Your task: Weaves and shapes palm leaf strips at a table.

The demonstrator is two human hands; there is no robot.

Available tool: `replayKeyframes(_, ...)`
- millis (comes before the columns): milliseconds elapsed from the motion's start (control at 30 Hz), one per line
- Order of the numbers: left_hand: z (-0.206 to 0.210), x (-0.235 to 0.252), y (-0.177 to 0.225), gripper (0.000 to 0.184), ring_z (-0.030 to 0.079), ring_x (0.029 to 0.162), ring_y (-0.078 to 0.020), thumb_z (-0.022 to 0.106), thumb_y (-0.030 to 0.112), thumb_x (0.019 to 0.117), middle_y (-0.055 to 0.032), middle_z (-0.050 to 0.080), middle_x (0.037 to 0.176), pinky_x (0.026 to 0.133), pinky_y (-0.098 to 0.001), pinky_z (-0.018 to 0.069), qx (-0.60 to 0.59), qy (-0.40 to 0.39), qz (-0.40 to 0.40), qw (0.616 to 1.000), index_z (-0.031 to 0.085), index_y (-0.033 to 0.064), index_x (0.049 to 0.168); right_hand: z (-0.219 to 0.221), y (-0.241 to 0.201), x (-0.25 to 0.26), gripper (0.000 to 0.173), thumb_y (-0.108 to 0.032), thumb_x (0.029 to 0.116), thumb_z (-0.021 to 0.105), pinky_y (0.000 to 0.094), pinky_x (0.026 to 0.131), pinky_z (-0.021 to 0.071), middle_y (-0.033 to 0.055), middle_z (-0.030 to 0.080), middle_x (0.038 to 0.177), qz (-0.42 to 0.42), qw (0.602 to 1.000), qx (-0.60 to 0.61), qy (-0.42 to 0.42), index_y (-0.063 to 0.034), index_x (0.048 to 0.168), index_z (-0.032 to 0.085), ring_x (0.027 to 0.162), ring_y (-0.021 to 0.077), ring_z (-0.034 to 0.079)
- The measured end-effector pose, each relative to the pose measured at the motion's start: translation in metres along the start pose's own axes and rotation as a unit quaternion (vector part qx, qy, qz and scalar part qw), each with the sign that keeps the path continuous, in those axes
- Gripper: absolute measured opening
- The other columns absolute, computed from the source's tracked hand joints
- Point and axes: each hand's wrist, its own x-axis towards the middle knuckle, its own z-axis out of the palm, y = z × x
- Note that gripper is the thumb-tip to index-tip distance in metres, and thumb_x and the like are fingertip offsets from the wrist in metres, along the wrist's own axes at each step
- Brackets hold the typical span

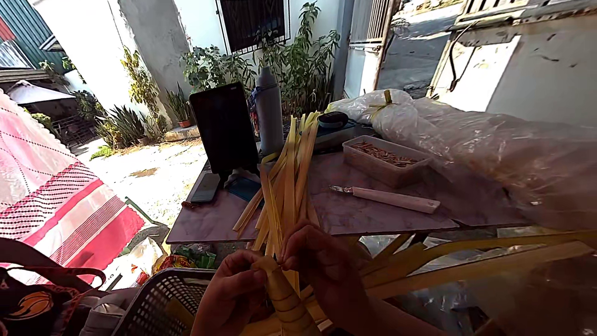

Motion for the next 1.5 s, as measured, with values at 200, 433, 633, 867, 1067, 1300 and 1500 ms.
replayKeyframes(200, 0.002, 0.001, 0.000, 0.015, 0.068, 0.075, 0.0006, 0.069, 0.009, 0.0942, 0.0007, 0.075, 0.091, 0.070, -0.0138, 0.0545, 0.008, -0.001, 0.000, 1.000, 0.077, 0.0101, 0.107, -0.005, -0.003, 0.002, 0.020, -0.024, 0.1064, 0.050, 0.0105, 0.073, 0.0533, -0.0015, 0.057, 0.085, -0.024, 0.999, -0.037, -0.006, -0.0091, 0.094, 0.053, 0.079, -0.0020, 0.060)
replayKeyframes(433, 0.005, 0.004, -0.002, 0.015, 0.069, 0.079, -0.0007, 0.068, 0.007, 0.0943, 0.0007, 0.076, 0.093, 0.075, -0.0156, 0.0558, 0.000, -0.016, -0.002, 1.000, 0.077, 0.0104, 0.106, -0.006, -0.009, 0.004, 0.016, -0.019, 0.1045, 0.052, 0.0095, 0.071, 0.0524, -0.0010, 0.056, 0.084, -0.036, 0.997, -0.063, 0.000, -0.0084, 0.092, 0.053, 0.077, -0.0024, 0.059)
replayKeyframes(633, 0.011, 0.008, -0.004, 0.015, 0.069, 0.077, 0.0003, 0.069, 0.009, 0.0939, 0.0009, 0.076, 0.091, 0.072, -0.0140, 0.0548, 0.008, -0.009, -0.006, 1.000, 0.079, 0.0119, 0.105, -0.005, -0.011, 0.003, 0.013, -0.010, 0.1016, 0.050, 0.0083, 0.070, 0.0490, 0.0022, 0.055, 0.083, -0.048, 0.996, -0.069, 0.000, -0.0052, 0.089, 0.052, 0.077, -0.0007, 0.057)
replayKeyframes(867, 0.016, 0.015, -0.006, 0.014, 0.067, 0.071, 0.0025, 0.071, 0.009, 0.0930, 0.0015, 0.076, 0.089, 0.067, -0.0121, 0.0530, 0.021, -0.005, -0.030, 0.999, 0.080, 0.0116, 0.104, -0.007, -0.008, 0.001, 0.014, -0.011, 0.1017, 0.049, 0.0074, 0.071, 0.0462, 0.0029, 0.055, 0.082, -0.058, 0.995, -0.081, 0.012, -0.0051, 0.089, 0.052, 0.078, -0.0004, 0.056)
replayKeyframes(1067, 0.015, 0.013, -0.010, 0.014, 0.070, 0.070, -0.0006, 0.074, 0.006, 0.0897, 0.0006, 0.076, 0.085, 0.068, -0.0164, 0.0578, 0.045, 0.058, -0.044, 0.996, 0.079, 0.0121, 0.101, -0.010, -0.002, 0.000, 0.014, -0.006, 0.0971, 0.054, 0.0069, 0.070, 0.0440, 0.0068, 0.056, 0.080, -0.062, 0.996, -0.069, -0.007, -0.0011, 0.085, 0.054, 0.076, 0.0014, 0.056)
replayKeyframes(1300, -0.017, -0.003, -0.001, 0.023, 0.069, 0.072, -0.0001, 0.068, 0.043, 0.0937, 0.0073, 0.074, 0.089, 0.069, -0.0173, 0.0579, 0.151, 0.051, -0.103, 0.982, 0.069, 0.0225, 0.106, -0.077, 0.028, 0.031, 0.020, -0.019, 0.0971, 0.065, 0.0175, 0.068, 0.0529, 0.0044, 0.064, 0.083, 0.043, 0.965, -0.253, -0.051, -0.0031, 0.090, 0.073, 0.073, 0.0052, 0.062)
replayKeyframes(1500, -0.004, -0.014, -0.004, 0.012, 0.066, 0.060, -0.0003, 0.072, 0.024, 0.0945, 0.0080, 0.070, 0.075, 0.060, -0.0177, 0.0563, 0.198, 0.196, -0.046, 0.959, 0.060, 0.0197, 0.094, -0.191, 0.106, 0.044, 0.051, -0.024, 0.1011, 0.066, 0.0675, 0.105, 0.0386, 0.0361, 0.053, 0.137, 0.408, 0.710, -0.539, -0.199, 0.0081, 0.140, 0.055, 0.130, 0.0538, 0.049)
